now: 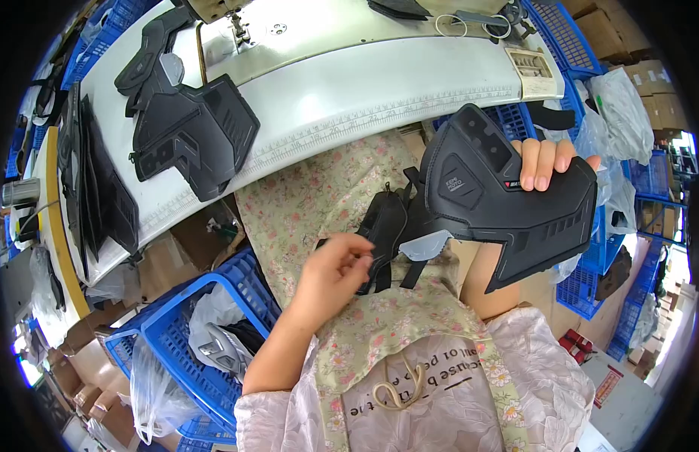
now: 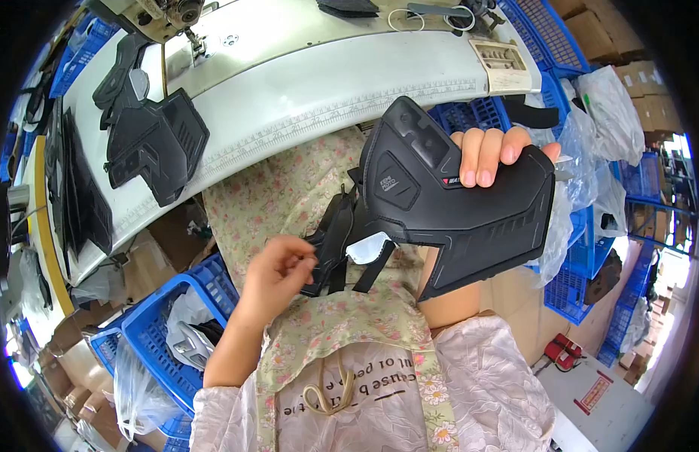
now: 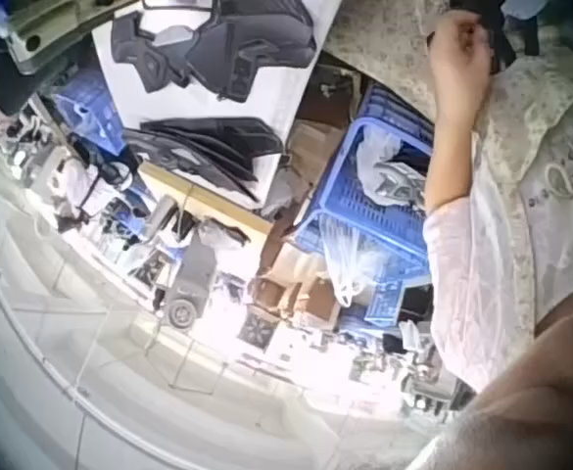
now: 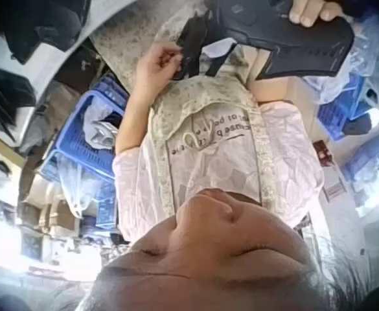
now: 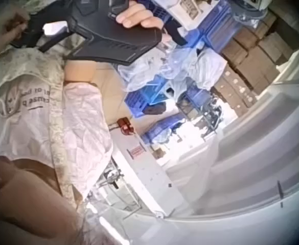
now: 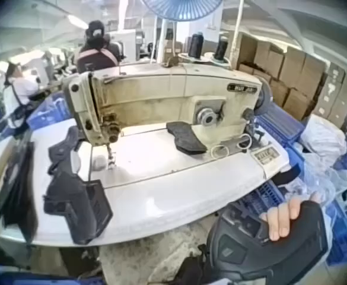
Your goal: Trimming excess material from shoe upper components using small scissors.
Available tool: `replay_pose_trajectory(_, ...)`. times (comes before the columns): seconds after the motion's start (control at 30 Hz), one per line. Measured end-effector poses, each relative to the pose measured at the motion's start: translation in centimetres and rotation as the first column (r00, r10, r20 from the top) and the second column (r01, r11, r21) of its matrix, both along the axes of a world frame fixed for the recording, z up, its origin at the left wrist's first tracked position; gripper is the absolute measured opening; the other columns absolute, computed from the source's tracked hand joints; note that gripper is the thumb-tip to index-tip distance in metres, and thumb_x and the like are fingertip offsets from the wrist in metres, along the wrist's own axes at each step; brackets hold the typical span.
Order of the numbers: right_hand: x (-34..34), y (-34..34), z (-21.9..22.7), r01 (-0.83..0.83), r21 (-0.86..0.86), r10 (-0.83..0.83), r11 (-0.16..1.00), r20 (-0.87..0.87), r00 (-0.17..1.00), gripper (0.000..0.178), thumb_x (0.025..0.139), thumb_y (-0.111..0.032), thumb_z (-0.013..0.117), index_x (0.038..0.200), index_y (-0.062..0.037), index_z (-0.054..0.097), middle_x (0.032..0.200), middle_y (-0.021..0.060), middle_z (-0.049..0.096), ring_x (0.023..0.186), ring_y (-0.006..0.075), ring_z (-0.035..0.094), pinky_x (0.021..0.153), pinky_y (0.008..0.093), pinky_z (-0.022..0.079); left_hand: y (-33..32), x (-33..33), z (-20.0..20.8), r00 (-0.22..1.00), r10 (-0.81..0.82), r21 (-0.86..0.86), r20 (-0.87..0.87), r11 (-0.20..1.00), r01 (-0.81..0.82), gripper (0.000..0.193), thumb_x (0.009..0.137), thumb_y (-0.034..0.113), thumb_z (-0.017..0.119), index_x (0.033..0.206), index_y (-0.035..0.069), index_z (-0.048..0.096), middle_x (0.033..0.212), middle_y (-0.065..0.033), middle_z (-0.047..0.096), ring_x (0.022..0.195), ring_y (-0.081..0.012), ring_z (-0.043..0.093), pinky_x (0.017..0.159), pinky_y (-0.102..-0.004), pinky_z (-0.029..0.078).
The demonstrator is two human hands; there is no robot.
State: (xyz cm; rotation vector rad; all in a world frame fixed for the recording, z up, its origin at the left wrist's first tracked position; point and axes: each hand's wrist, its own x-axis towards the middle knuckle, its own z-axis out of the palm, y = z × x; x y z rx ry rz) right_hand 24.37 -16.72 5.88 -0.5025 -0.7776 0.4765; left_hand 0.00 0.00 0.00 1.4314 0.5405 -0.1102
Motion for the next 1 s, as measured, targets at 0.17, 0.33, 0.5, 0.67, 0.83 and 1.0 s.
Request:
replay_pose_trajectory(0.17, -0.9, 0.9, 0.2, 0.052, 0.004, -0.052, 0.999, -0.023, 0.998, 0.059, 0.098, -0.048, 0.013, 0.085, -0.0047, 0.051, 0.063, 0.0086, 0.051, 0.059, 0.0193, 0.046, 0.063, 0.0311, 0.041, -1.6, 2.2, 1.3, 0.919, -0.256, 0.449, 0.299, 0.888, 0.101, 0.018, 0.078, 0.003, 0.066, 0.095, 0.003, 0.062, 0.079, -0.0076, 0.058, 0.07, -0.0185, 0.06, 0.056, -0.0269, 0.044)
replay_pose_trajectory(0.33, -0.9, 0.7, 0.4, 0.066, -0.011, -0.067, 0.998, -0.017, 0.998, 0.059, 0.098, -0.048, 0.014, 0.086, -0.0049, 0.051, 0.063, 0.0083, 0.051, 0.058, 0.0188, 0.045, 0.062, 0.0305, 0.039, -2.0, 2.7, 0.0, 0.87, -0.318, 0.513, 0.376, 0.854, 0.09, 0.009, 0.078, 0.003, 0.064, 0.087, 0.002, 0.062, 0.079, -0.0101, 0.059, 0.07, -0.0219, 0.059, 0.06, -0.0301, 0.045)
replay_pose_trajectory(0.5, -0.5, 0.7, 0.1, 0.026, 0.052, -0.025, 0.998, -0.02, 0.999, 0.059, 0.098, -0.048, 0.014, 0.085, -0.0053, 0.051, 0.063, 0.0077, 0.051, 0.058, 0.0184, 0.045, 0.062, 0.0303, 0.038, 0.1, 1.4, -1.2, 0.953, -0.098, 0.577, 0.287, 0.812, -0.09, 0.007, 0.079, 0.003, 0.064, 0.085, 0.001, 0.062, 0.075, -0.0072, 0.06, 0.065, -0.0179, 0.058, 0.057, -0.0275, 0.044)
replay_pose_trajectory(0.67, -0.4, 0.6, -0.2, 0.061, 0.04, -0.06, 0.997, -0.028, 0.998, 0.059, 0.098, -0.048, 0.014, 0.085, -0.0053, 0.052, 0.062, 0.0074, 0.051, 0.056, 0.0183, 0.045, 0.062, 0.0304, 0.037, 2.5, -0.3, -1.2, 0.965, 0.233, 0.133, -0.12, 0.967, -0.217, 0.007, 0.083, 0.005, 0.063, 0.088, 0.0, 0.062, 0.07, -0.0002, 0.057, 0.057, -0.0073, 0.052, 0.051, -0.0217, 0.042)
replay_pose_trajectory(0.83, -0.3, 0.9, -0.2, 0.046, 0.036, -0.046, 0.998, -0.023, 0.999, 0.058, 0.098, -0.048, 0.015, 0.085, -0.0052, 0.052, 0.062, 0.0074, 0.051, 0.056, 0.0188, 0.046, 0.06, 0.03, 0.038, 0.8, -0.4, -1.7, 1.0, -0.03, 0.246, -0.007, 0.969, 0.031, 0.009, 0.083, 0.005, 0.063, 0.089, -0.001, 0.063, 0.072, -0.0006, 0.059, 0.058, -0.0063, 0.051, 0.052, -0.0216, 0.042)
replay_pose_trajectory(1.0, -0.6, 1.2, 0.1, 0.054, 0.026, -0.053, 0.998, -0.036, 0.998, 0.058, 0.098, -0.048, 0.015, 0.085, -0.0051, 0.052, 0.061, 0.0074, 0.05, 0.056, 0.0189, 0.046, 0.06, 0.0303, 0.038, -1.4, 1.8, -0.4, 0.991, -0.12, 0.254, 0.053, 0.962, 0.103, 0.014, 0.077, 0.009, 0.069, 0.086, 0.002, 0.062, 0.074, -0.0057, 0.057, 0.06, -0.0123, 0.053, 0.056, -0.0257, 0.044)
